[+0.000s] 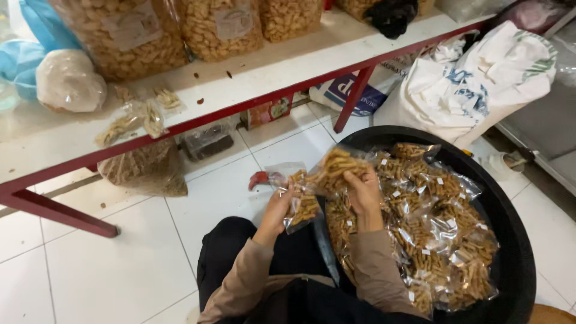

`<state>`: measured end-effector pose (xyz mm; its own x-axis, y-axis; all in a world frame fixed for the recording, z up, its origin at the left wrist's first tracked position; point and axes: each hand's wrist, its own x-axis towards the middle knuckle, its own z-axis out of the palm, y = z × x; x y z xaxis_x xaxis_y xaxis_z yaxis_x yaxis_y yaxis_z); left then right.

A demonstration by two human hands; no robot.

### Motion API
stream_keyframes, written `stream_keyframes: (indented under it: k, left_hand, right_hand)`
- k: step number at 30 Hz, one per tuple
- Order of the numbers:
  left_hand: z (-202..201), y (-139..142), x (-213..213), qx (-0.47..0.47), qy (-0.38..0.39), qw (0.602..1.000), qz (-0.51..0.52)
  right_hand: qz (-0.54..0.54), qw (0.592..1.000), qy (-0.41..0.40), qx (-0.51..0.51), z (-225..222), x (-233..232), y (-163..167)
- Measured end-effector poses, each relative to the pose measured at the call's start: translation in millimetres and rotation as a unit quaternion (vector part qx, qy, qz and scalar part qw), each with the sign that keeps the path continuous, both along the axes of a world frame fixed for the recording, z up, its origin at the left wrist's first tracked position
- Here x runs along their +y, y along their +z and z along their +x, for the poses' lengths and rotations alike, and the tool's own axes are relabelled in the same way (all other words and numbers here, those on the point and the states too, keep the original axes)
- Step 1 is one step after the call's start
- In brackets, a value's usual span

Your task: The person sits on the floor beside a large basin filled with plastic bags of fried snack sticks. They pick up individual bags, hold and reposition them, and place the bags onto the lower shelf above, arranging them with the other packaged snacks.

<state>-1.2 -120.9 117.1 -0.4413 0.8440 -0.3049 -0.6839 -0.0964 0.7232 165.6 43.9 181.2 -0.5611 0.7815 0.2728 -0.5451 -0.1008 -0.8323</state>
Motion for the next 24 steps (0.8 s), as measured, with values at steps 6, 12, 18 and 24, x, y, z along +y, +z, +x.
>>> stream_keyframes:
  k: [6,12,18,24]
  left_hand:
    - [-4,47,-25,-0.241,-0.115,0.957,0.111]
    - [-13,49,-31,-0.007,0.04,0.992,0.123]
    - [-8,30,-25,0.125,0.081,0.982,0.113]
    - [-25,27,-27,0.085,0.11,0.987,0.084]
  right_hand:
    - [0.567,0.807,-0.051,-0.158,-13,-64,26]
    - [-0.118,0.99,-0.017,-0.071,-17,-79,-4]
    - [-0.03,0.953,0.223,-0.202,-21,-91,-32]
    - [0.168,0.952,-0.019,-0.256,-40,-122,24]
